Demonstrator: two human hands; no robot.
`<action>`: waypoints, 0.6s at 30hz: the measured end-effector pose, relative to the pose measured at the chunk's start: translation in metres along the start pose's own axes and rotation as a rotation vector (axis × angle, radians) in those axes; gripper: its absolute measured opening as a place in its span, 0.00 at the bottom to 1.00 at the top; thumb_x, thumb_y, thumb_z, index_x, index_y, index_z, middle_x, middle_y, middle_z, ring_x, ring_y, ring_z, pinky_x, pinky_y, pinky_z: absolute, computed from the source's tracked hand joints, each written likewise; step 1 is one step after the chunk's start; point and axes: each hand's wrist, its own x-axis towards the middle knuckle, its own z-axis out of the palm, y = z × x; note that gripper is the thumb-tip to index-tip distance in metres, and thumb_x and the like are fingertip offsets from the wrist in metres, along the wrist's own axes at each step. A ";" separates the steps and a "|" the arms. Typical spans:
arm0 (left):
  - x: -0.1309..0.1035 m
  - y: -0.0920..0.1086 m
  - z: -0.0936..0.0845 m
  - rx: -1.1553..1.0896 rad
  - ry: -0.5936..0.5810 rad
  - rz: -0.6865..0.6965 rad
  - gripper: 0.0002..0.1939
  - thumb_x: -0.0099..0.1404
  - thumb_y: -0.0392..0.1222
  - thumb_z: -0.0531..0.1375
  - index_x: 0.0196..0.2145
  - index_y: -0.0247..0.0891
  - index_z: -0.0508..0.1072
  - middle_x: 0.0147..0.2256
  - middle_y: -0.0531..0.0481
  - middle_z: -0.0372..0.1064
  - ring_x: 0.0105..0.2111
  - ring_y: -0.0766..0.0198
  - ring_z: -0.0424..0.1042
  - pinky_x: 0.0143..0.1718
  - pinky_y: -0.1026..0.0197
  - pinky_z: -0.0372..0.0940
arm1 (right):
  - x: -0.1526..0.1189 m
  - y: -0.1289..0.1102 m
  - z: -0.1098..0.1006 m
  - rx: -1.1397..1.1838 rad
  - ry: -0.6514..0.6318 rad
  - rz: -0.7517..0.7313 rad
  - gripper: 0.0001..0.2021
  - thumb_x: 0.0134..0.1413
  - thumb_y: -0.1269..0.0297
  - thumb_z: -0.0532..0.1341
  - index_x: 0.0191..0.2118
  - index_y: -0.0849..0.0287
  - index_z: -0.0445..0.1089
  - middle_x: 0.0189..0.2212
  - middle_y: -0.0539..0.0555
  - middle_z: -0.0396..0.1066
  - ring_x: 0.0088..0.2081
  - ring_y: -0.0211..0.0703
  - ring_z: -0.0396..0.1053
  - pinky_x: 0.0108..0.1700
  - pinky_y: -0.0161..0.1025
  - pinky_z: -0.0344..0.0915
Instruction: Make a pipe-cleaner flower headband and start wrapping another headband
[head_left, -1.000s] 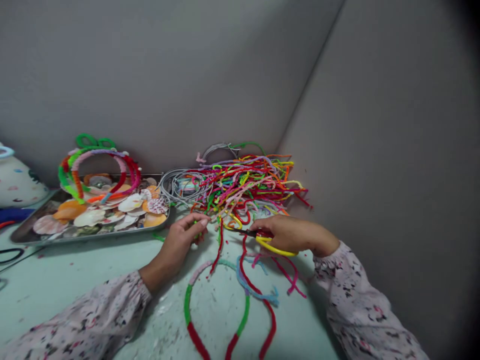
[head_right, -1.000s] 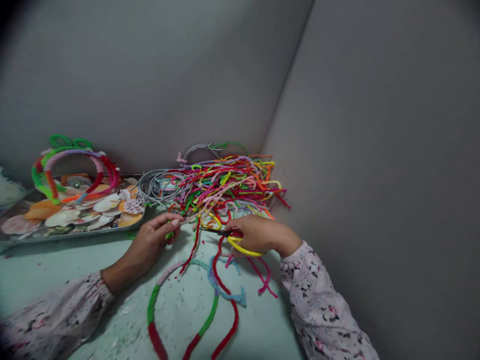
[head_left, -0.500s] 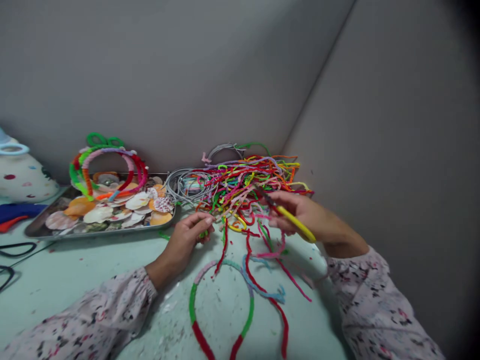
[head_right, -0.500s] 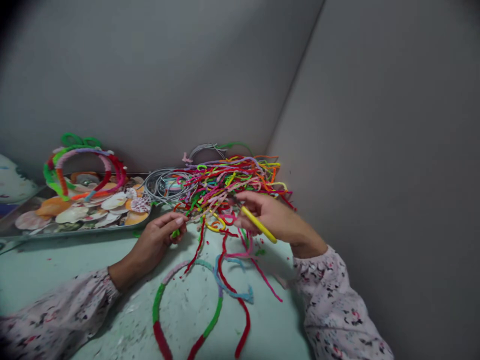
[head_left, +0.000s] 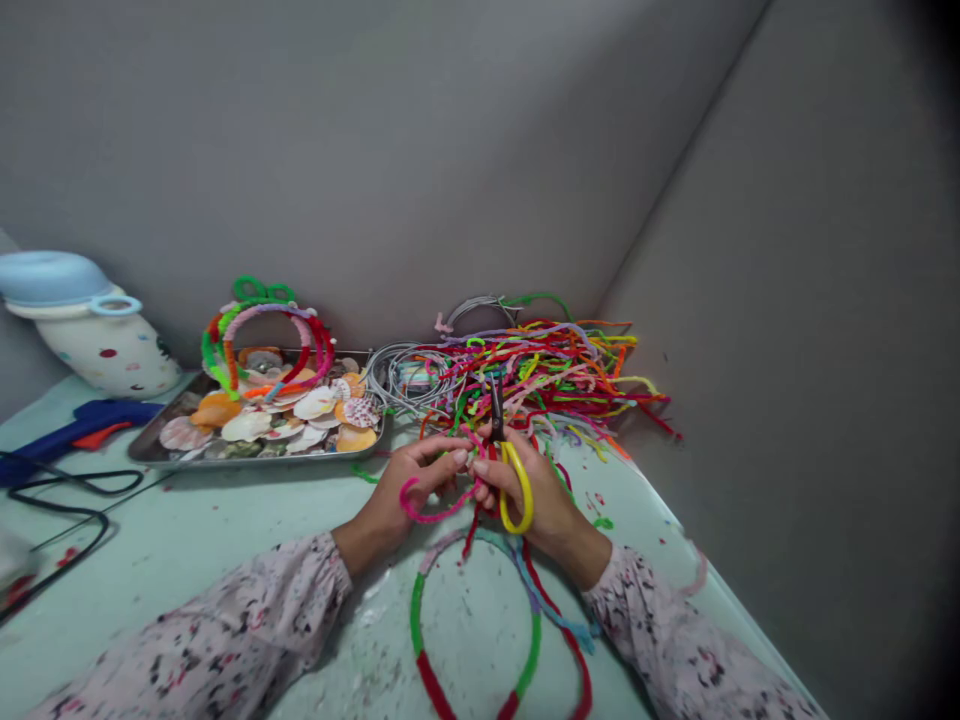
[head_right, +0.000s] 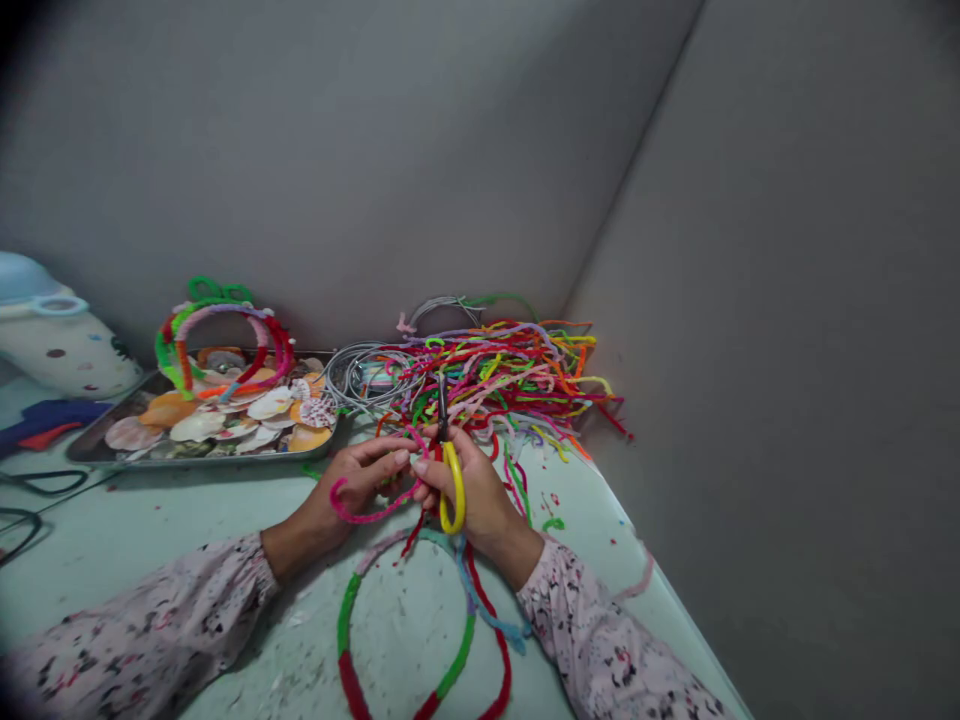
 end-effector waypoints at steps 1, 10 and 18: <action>0.001 -0.001 0.000 -0.001 -0.002 0.004 0.17 0.55 0.51 0.64 0.38 0.37 0.77 0.26 0.51 0.69 0.23 0.69 0.62 0.25 0.66 0.55 | 0.000 0.002 0.001 -0.025 -0.006 0.007 0.22 0.48 0.62 0.66 0.47 0.55 0.58 0.20 0.43 0.68 0.20 0.34 0.67 0.22 0.29 0.63; 0.004 -0.005 -0.004 -0.019 -0.047 0.004 0.13 0.55 0.49 0.65 0.32 0.35 0.75 0.24 0.54 0.66 0.22 0.71 0.61 0.23 0.67 0.54 | -0.001 0.005 0.010 -0.138 -0.008 -0.008 0.23 0.44 0.60 0.67 0.45 0.54 0.58 0.24 0.43 0.67 0.20 0.34 0.67 0.23 0.31 0.64; 0.004 -0.005 -0.002 -0.131 -0.113 -0.050 0.10 0.54 0.45 0.65 0.27 0.35 0.72 0.25 0.53 0.69 0.21 0.72 0.63 0.23 0.67 0.55 | -0.001 -0.024 -0.014 -0.505 0.107 -0.305 0.20 0.51 0.59 0.63 0.49 0.53 0.61 0.33 0.48 0.64 0.34 0.38 0.64 0.37 0.35 0.63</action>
